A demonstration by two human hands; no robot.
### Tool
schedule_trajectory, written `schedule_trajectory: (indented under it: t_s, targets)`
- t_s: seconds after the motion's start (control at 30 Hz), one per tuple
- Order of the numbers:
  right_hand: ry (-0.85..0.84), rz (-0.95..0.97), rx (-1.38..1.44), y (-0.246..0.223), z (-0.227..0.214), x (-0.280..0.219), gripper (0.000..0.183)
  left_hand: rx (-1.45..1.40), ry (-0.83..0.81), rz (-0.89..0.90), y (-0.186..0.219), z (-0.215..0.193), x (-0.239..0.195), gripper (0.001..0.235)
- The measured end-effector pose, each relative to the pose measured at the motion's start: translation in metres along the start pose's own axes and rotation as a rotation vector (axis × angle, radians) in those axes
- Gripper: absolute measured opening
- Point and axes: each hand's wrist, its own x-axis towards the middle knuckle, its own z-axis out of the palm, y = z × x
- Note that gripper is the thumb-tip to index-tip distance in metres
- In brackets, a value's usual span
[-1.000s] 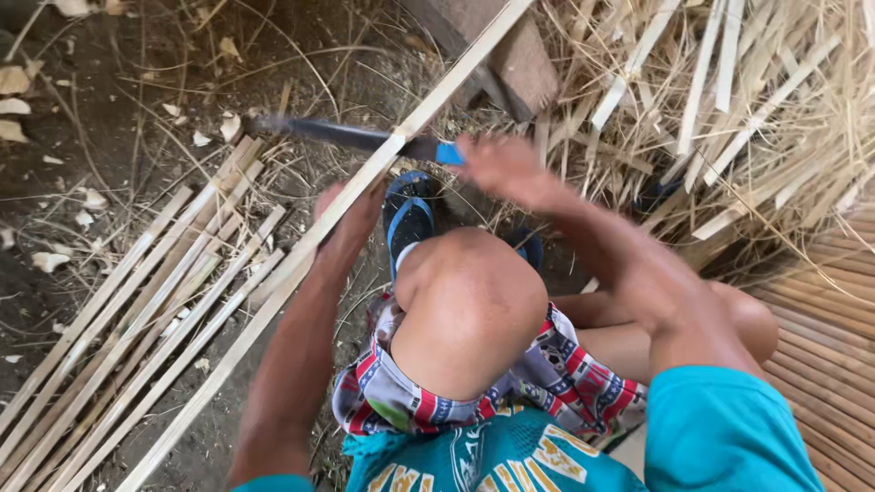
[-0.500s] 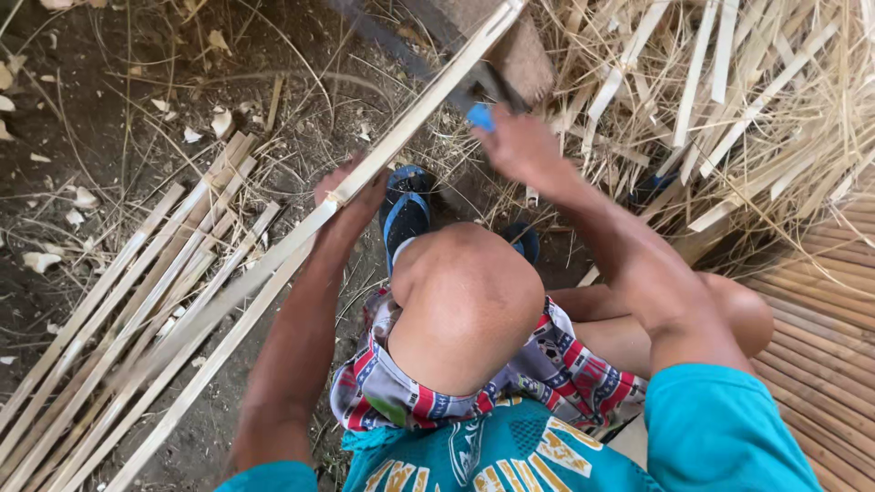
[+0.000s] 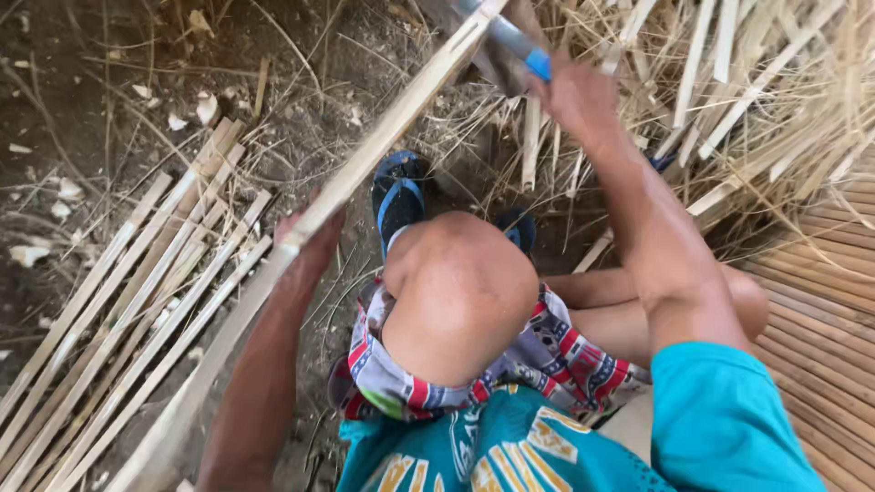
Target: The person sits on the ground and uses a machete to split long bamboo sticks into thinner strips. They repeatedly strike the bamboo against a wooden block to separate the fibers and then place the finished strips aside.
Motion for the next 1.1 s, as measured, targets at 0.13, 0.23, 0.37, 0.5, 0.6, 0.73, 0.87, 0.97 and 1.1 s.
schedule_trajectory:
  t_s: [0.13, 0.23, 0.37, 0.5, 0.6, 0.73, 0.87, 0.97, 1.1]
  targets:
    - [-0.218, 0.150, 0.335, -0.030, 0.001, -0.003, 0.038, -0.164, -0.031, -0.052, -0.005, 0.005, 0.015, 0.038]
    - [-0.268, -0.112, 0.210, -0.071, 0.024, -0.020, 0.040, 0.082, -0.116, -0.053, 0.010, 0.032, 0.032, 0.036]
    - [-0.014, 0.056, 0.035, 0.015, 0.009, -0.003, 0.048, 0.231, -0.109, 0.025, -0.069, -0.012, -0.045, 0.034]
    - [-0.067, 0.241, 0.174, 0.024, 0.008, -0.002, 0.056, 0.041, -0.135, -0.154, -0.034, -0.015, -0.036, 0.044]
    - [-0.058, 0.319, 0.389, 0.006, 0.014, 0.001, 0.059, -0.038, -0.145, -0.180, 0.018, -0.010, 0.027, 0.051]
    - [-0.001, 0.259, 0.425, -0.025, 0.024, -0.006, 0.063, -0.073, 0.057, 0.091, 0.078, -0.013, 0.086, 0.045]
    - [-0.028, 0.176, 0.224, -0.008, 0.019, 0.007, 0.057, -0.058, 0.041, 0.095, 0.078, -0.015, 0.088, 0.036]
    - [0.039, 0.210, -0.004, 0.049, -0.014, 0.028, 0.052, 0.058, -0.028, 0.071, 0.007, -0.030, 0.007, 0.041]
    - [-0.120, 0.341, 0.399, -0.027, 0.004, 0.003, 0.051, 0.028, 0.050, 0.057, -0.013, -0.010, -0.010, 0.036]
